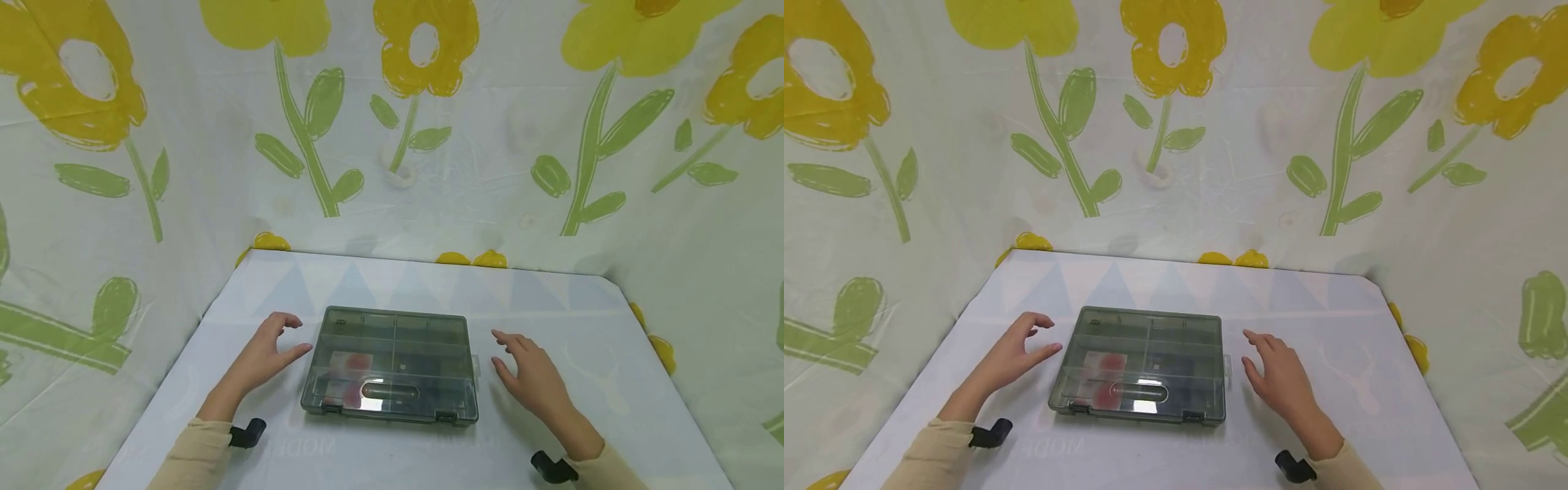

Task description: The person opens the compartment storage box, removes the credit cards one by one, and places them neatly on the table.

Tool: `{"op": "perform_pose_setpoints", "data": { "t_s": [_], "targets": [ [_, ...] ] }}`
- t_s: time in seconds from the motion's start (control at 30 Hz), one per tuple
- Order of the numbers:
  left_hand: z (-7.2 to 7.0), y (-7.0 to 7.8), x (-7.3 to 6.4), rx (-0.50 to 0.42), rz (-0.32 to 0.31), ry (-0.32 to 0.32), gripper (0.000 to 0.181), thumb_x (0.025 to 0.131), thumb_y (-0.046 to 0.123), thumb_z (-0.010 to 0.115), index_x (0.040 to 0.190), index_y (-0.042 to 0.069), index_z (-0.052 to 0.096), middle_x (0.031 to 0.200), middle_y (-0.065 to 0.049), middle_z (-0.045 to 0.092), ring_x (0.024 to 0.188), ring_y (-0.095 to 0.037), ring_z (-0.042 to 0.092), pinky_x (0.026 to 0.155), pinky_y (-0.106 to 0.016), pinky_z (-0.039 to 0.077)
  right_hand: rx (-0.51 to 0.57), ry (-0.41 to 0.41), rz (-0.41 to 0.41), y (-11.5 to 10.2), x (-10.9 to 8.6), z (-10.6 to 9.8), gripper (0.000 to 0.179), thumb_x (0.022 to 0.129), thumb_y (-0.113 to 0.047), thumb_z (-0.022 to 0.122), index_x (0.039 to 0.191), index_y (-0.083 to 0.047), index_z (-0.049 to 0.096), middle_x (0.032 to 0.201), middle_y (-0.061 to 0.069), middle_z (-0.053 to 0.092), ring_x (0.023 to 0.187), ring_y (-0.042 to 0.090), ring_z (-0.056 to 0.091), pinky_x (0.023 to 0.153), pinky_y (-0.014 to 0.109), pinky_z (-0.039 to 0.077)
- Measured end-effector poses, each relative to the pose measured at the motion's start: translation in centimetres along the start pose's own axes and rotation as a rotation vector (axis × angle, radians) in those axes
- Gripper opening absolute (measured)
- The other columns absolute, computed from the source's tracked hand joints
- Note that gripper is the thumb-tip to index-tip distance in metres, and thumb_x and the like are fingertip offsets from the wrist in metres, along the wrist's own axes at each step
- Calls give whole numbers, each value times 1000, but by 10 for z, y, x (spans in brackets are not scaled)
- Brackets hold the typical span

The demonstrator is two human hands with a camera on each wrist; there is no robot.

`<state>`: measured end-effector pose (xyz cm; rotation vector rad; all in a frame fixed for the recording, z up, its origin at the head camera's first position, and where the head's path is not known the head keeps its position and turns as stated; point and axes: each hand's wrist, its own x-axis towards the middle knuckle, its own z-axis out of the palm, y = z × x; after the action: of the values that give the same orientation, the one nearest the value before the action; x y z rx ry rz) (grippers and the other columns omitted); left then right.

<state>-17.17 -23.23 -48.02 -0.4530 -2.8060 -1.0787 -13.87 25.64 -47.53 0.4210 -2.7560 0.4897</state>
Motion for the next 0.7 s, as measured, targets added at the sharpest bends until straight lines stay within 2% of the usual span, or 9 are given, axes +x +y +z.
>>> {"op": "perform_pose_setpoints", "data": {
  "t_s": [0.27, 0.47, 0.57, 0.7],
  "targets": [
    [6, 4, -8, -89, 29, -100, 65, 87, 39, 82, 136, 8, 52, 137, -12, 53, 129, -37, 50, 107, -58, 43, 61, -20, -47, -13, -5, 3, 46, 86, -11, 81, 130, -8, 66, 106, 5, 69, 92, 22, 65, 77, 46, 54],
    [11, 7, -14, -94, 44, -137, 75, 82, 42, 85, 141, 11, 50, 143, -10, 50, 133, -35, 46, 106, -59, 43, 71, -41, -64, -24, -9, 6, 43, 86, -13, 82, 127, -12, 69, 103, -1, 69, 90, 17, 64, 75, 41, 54],
    [12, 9, -17, -102, 30, -159, 81, 79, 43, 87, 144, 13, 49, 147, -9, 48, 137, -36, 42, 107, -62, 41, 82, -38, -83, -28, -12, 7, 42, 86, -13, 83, 125, -14, 70, 103, -3, 69, 89, 15, 64, 76, 40, 55],
    [13, 9, -20, -104, 52, -191, 89, 76, 45, 89, 147, 12, 46, 151, -11, 45, 141, -40, 38, 107, -65, 39, 100, -31, -112, -34, -15, 9, 41, 85, -13, 84, 123, -15, 71, 106, -6, 70, 88, 13, 64, 76, 38, 55]
  ]
}}
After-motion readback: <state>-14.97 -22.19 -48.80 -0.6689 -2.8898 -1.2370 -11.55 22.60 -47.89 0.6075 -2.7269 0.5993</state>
